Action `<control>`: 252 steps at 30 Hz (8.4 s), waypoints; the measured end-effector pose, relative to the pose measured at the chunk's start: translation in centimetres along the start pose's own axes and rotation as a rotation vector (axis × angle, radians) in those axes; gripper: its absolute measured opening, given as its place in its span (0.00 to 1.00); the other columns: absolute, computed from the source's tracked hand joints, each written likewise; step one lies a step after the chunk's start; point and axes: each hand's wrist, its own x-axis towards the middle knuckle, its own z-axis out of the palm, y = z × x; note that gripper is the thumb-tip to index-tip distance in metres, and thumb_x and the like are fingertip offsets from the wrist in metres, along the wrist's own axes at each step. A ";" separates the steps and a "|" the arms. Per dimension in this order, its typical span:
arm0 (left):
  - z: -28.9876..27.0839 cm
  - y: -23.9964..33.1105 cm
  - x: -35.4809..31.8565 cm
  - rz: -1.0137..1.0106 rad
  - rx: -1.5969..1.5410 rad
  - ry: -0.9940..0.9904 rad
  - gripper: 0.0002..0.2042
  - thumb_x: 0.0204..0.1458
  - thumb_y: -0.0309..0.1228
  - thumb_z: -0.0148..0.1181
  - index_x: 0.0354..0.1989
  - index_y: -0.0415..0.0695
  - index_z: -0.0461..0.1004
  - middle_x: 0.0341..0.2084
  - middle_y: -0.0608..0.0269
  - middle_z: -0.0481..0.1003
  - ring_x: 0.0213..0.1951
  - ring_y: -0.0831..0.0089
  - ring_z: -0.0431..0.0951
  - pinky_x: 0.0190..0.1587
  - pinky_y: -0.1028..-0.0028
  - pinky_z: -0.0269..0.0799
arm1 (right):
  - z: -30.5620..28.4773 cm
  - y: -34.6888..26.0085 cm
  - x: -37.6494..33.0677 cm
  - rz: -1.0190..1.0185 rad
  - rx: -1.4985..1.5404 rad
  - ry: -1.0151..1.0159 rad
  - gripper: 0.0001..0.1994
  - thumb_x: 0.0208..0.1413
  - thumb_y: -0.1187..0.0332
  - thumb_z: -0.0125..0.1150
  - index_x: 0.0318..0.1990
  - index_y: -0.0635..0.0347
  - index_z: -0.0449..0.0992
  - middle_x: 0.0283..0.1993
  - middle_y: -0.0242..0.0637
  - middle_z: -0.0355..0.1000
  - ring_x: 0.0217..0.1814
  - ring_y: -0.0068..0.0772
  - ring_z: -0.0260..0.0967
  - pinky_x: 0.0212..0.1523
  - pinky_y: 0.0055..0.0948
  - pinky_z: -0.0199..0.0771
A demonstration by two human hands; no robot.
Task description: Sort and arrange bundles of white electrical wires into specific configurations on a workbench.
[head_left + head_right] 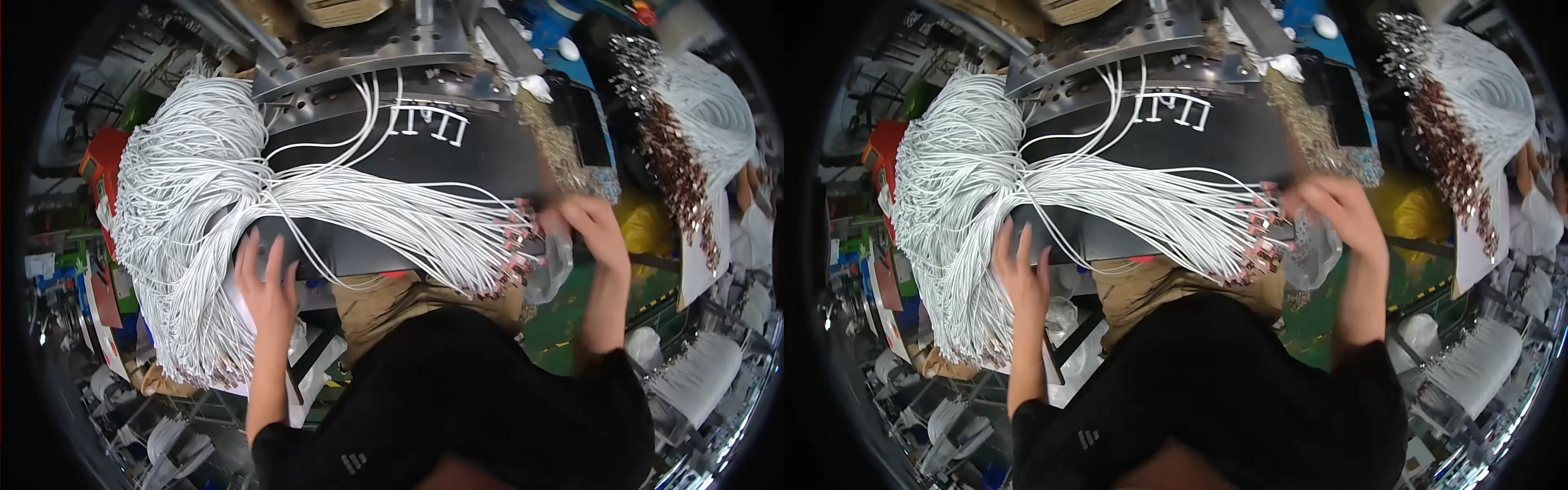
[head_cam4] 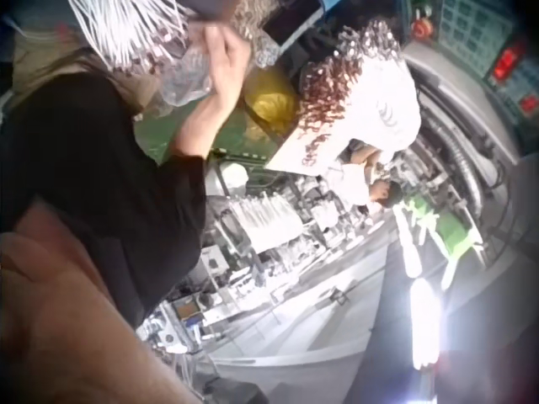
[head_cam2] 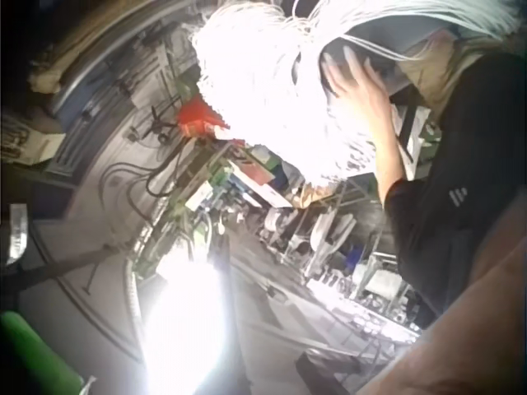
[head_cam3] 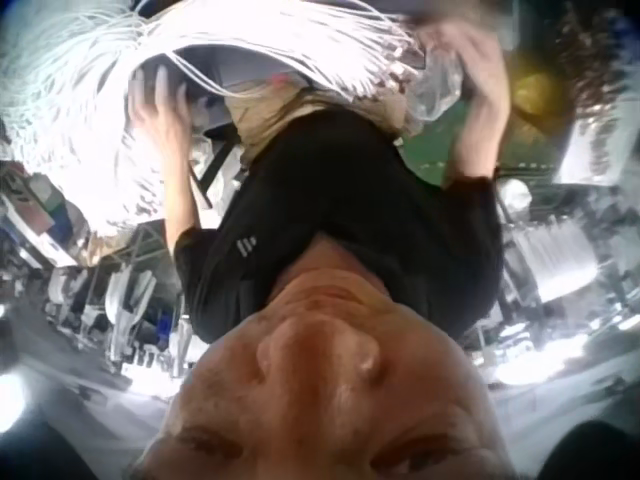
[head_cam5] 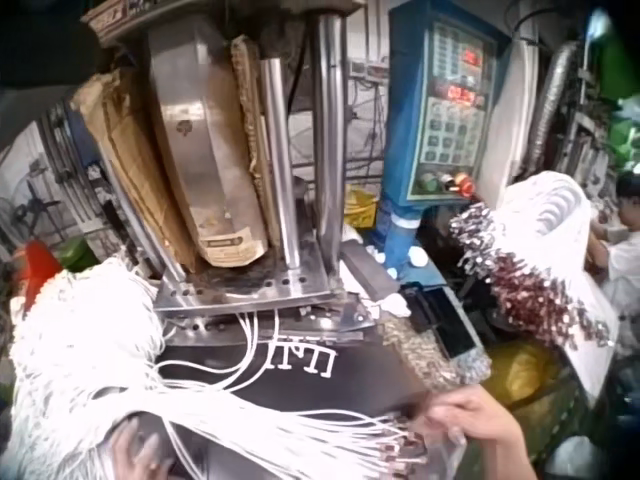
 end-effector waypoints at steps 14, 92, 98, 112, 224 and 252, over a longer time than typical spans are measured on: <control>4.6 1.5 19.0 0.145 -0.710 -0.937 0.11 0.50 0.25 0.63 0.42 0.37 0.74 0.30 0.62 0.74 0.35 0.73 0.73 0.41 0.75 0.68 | 0.7 2.6 -1.0 -0.383 -0.008 0.770 0.15 0.64 0.63 0.56 0.37 0.69 0.81 0.33 0.32 0.75 0.33 0.20 0.70 0.35 0.23 0.69; 8.0 11.2 19.1 -0.830 -1.935 -0.818 0.12 0.64 0.31 0.54 0.50 0.35 0.74 0.34 0.58 0.79 0.28 0.76 0.77 0.33 0.79 0.74 | 7.6 -2.9 11.1 -0.205 -0.896 -0.014 0.15 0.60 0.66 0.58 0.50 0.65 0.76 0.42 0.44 0.77 0.47 0.42 0.76 0.45 0.37 0.76; 10.7 10.8 17.5 -0.738 -1.756 -0.815 0.14 0.61 0.33 0.60 0.49 0.36 0.75 0.37 0.58 0.81 0.32 0.75 0.79 0.39 0.76 0.77 | 6.0 0.0 18.1 -0.754 -1.251 0.511 0.17 0.53 0.68 0.61 0.50 0.64 0.75 0.36 0.47 0.74 0.43 0.49 0.74 0.44 0.40 0.76; 10.6 12.3 17.0 -0.568 -1.505 -0.894 0.10 0.56 0.36 0.65 0.37 0.41 0.80 0.28 0.70 0.76 0.27 0.82 0.74 0.31 0.81 0.67 | 7.8 0.7 17.3 0.056 0.158 0.179 0.18 0.59 0.64 0.53 0.50 0.66 0.80 0.30 0.40 0.77 0.24 0.30 0.71 0.30 0.30 0.71; 3.1 8.9 10.0 0.331 -0.554 -0.023 0.10 0.51 0.29 0.67 0.41 0.45 0.76 0.39 0.59 0.76 0.44 0.57 0.76 0.48 0.64 0.74 | 5.0 -0.7 18.4 -0.777 -1.003 0.551 0.14 0.58 0.62 0.63 0.51 0.51 0.80 0.41 0.40 0.72 0.49 0.47 0.68 0.52 0.38 0.68; 8.8 5.9 28.4 -0.166 -0.507 -0.493 0.12 0.57 0.37 0.56 0.42 0.44 0.78 0.37 0.51 0.78 0.43 0.50 0.79 0.49 0.58 0.74 | 3.8 -1.5 45.1 -0.693 -0.593 0.324 0.15 0.62 0.59 0.59 0.49 0.59 0.78 0.48 0.46 0.76 0.50 0.38 0.72 0.51 0.36 0.72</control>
